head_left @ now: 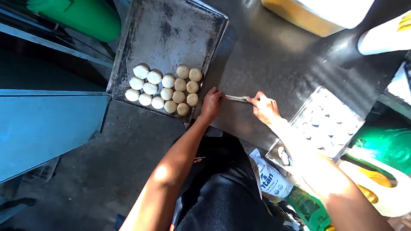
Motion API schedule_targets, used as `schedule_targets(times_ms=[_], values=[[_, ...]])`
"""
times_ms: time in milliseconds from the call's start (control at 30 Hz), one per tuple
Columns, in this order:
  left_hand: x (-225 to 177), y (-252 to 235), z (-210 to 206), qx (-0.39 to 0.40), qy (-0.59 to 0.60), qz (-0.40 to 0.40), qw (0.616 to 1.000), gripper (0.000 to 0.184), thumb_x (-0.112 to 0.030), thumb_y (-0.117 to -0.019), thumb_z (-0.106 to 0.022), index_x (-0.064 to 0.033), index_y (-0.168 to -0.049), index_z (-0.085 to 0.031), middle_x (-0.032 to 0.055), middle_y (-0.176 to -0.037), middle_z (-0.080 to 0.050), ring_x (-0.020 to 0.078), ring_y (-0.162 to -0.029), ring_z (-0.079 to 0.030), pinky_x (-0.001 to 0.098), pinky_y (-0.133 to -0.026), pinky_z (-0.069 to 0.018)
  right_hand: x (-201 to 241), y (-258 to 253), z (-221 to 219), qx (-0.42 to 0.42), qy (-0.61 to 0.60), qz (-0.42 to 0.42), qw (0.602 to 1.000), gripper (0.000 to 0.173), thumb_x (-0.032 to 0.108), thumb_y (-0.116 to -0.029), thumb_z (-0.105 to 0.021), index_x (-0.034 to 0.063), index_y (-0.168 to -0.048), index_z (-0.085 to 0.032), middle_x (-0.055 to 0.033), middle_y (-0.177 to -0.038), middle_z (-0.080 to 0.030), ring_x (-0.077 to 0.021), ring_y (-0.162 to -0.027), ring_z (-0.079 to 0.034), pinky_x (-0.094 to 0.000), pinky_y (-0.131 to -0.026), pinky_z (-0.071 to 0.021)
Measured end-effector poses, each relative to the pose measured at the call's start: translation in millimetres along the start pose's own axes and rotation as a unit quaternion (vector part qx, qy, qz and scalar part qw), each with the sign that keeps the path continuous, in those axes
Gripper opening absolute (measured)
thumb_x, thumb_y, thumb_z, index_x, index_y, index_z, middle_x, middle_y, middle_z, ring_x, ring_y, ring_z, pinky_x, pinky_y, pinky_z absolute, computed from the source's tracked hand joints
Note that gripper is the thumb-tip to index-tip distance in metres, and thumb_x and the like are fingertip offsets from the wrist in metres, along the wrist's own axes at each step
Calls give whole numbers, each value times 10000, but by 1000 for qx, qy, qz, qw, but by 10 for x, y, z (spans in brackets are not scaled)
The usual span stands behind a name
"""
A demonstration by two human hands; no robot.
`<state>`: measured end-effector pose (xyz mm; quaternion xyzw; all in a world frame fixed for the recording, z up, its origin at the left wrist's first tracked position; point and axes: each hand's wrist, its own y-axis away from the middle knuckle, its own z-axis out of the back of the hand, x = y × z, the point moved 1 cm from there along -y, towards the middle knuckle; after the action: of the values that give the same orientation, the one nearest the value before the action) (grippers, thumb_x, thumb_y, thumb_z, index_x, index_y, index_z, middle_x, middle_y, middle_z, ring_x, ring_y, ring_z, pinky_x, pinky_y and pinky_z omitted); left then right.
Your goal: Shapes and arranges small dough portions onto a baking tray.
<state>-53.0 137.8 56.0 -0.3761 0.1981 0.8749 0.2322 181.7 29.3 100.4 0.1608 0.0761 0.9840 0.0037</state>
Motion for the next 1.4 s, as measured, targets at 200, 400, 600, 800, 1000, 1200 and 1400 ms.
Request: schedule_targets(times_ms=[200,400,600,800,1000,1200,1400], values=[[-24,-18,4,9,-9,6,1000,104,-111,-934,-699,-99,-1004,-774,102,-1056,-663,240,-1010,-660,421,-932,-570,65,141,63,-5,55,-33,998,328,26,-891,-626,143,-1163,-766,-168,-1020,-641,-309,-631,-640,-485,-521,-527],[-48,-32,0,12,-4,19,1000,114,-112,-919,-717,-102,-1015,-778,106,-1052,-666,245,-995,-665,435,-914,-576,41,122,126,-79,-38,-11,996,241,76,-955,-606,167,-1093,-782,-89,-985,-661,-273,-933,-650,-430,-744,-561],[-51,-31,18,21,-2,22,1000,129,-141,-901,-737,-110,-1020,-774,110,-1072,-668,251,-1021,-662,448,-926,-573,-47,175,419,-26,-452,-204,868,232,69,-962,-697,109,-1189,-720,-59,-1068,-752,-201,-830,-762,-349,-716,-667],[-128,-13,39,24,-15,25,999,315,-356,-972,-656,-73,-1081,-741,151,-1119,-673,303,-1071,-664,503,-945,-565,149,150,190,-49,-334,-157,928,202,99,-992,-647,90,-1176,-732,-78,-960,-679,-149,-675,-680,-307,-618,-625],[-160,-21,-12,11,-31,44,998,223,-291,-939,-718,-98,-1047,-744,128,-1087,-665,287,-1074,-653,477,-948,-564,158,62,-116,-89,-126,-46,987,285,77,-956,-608,176,-1159,-782,-126,-973,-662,-261,-780,-660,-454,-636,-560],[-147,-15,-6,18,-31,47,998,222,-283,-933,-727,-103,-1064,-737,125,-1111,-655,281,-1078,-647,469,-947,-563,161,-15,-169,-89,-68,7,994,321,48,-940,-573,177,-1149,-781,-139,-954,-649,-271,-706,-653,-443,-557,-537],[-154,2,-13,12,-31,48,998,211,-247,-915,-751,-96,-1062,-739,129,-1112,-651,283,-1073,-646,454,-939,-567,110,99,-98,-68,-18,6,998,334,31,-926,-588,168,-1172,-767,-143,-979,-638,-285,-698,-646,-456,-551,-528]])
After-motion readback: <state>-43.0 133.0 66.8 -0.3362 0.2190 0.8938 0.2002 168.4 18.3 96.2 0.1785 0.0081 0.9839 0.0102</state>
